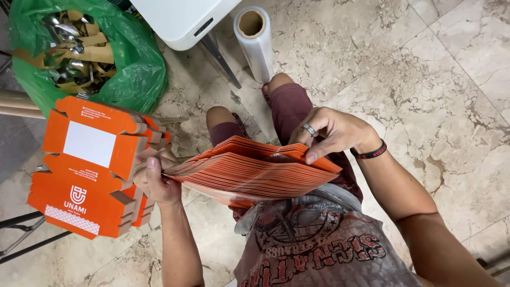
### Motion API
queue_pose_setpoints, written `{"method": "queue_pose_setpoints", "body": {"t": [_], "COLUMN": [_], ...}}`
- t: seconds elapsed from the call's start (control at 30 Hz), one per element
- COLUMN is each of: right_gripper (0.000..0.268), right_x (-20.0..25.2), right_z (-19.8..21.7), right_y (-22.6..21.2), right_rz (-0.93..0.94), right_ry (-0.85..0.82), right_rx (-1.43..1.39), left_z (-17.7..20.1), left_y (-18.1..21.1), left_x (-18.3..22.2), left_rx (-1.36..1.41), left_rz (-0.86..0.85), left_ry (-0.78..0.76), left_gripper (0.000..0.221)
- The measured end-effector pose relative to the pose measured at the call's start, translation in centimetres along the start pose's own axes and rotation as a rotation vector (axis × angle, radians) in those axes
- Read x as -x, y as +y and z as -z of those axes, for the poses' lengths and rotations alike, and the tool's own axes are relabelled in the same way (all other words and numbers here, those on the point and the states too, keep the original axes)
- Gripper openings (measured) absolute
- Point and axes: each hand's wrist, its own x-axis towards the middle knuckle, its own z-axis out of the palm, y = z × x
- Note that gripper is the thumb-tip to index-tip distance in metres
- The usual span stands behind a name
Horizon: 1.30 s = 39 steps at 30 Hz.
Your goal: Counting and stacking orange cardboard packaging boxes on a table and the floor.
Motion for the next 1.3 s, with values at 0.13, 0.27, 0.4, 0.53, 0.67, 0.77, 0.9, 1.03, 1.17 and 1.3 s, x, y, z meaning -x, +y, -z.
{"method": "queue_pose_setpoints", "body": {"t": [0.13,0.27,0.4,0.53,0.67,0.77,0.9,1.03,1.17,1.3], "right_gripper": [0.049,0.024,0.042,0.062,0.051,0.050,0.048,0.048,0.047,0.041], "right_x": [0.0,0.1,0.6,1.0,0.8,0.8,0.9,0.9,1.4,1.3], "right_z": [-0.3,0.8,0.9,0.3,0.7,1.0,1.1,1.1,1.1,0.5], "right_y": [-0.5,0.7,0.0,-1.2,-0.7,0.0,0.5,0.6,0.9,1.3], "right_rz": [0.021,0.058,0.054,0.032,0.077,0.093,0.102,0.102,0.105,0.118], "right_ry": [0.240,0.197,0.128,0.085,0.068,0.058,0.061,0.075,0.092,0.193], "right_rx": [0.150,0.215,0.273,0.484,0.376,0.339,0.294,0.291,0.281,0.368], "left_z": [0.1,-0.6,-1.3,-1.5,-1.7,-1.7,-1.3,-1.5,-1.8,-2.9], "left_y": [0.1,0.3,0.7,0.9,1.1,1.2,0.9,1.1,1.1,1.8], "left_x": [0.2,-0.2,-0.6,-0.8,-1.0,-0.9,-0.7,-0.8,-0.9,-1.8], "left_rx": [-0.031,-0.039,-0.055,-0.068,-0.065,-0.083,-0.074,-0.067,-0.072,-0.097], "left_rz": [0.023,0.004,0.006,-0.007,-0.006,-0.018,-0.027,-0.025,-0.027,-0.017], "left_ry": [-0.011,-0.013,0.001,0.011,-0.001,0.001,-0.006,-0.006,-0.004,-0.008], "left_gripper": [0.059,0.058,0.059,0.058,0.059,0.059,0.056,0.055,0.056,0.056]}}
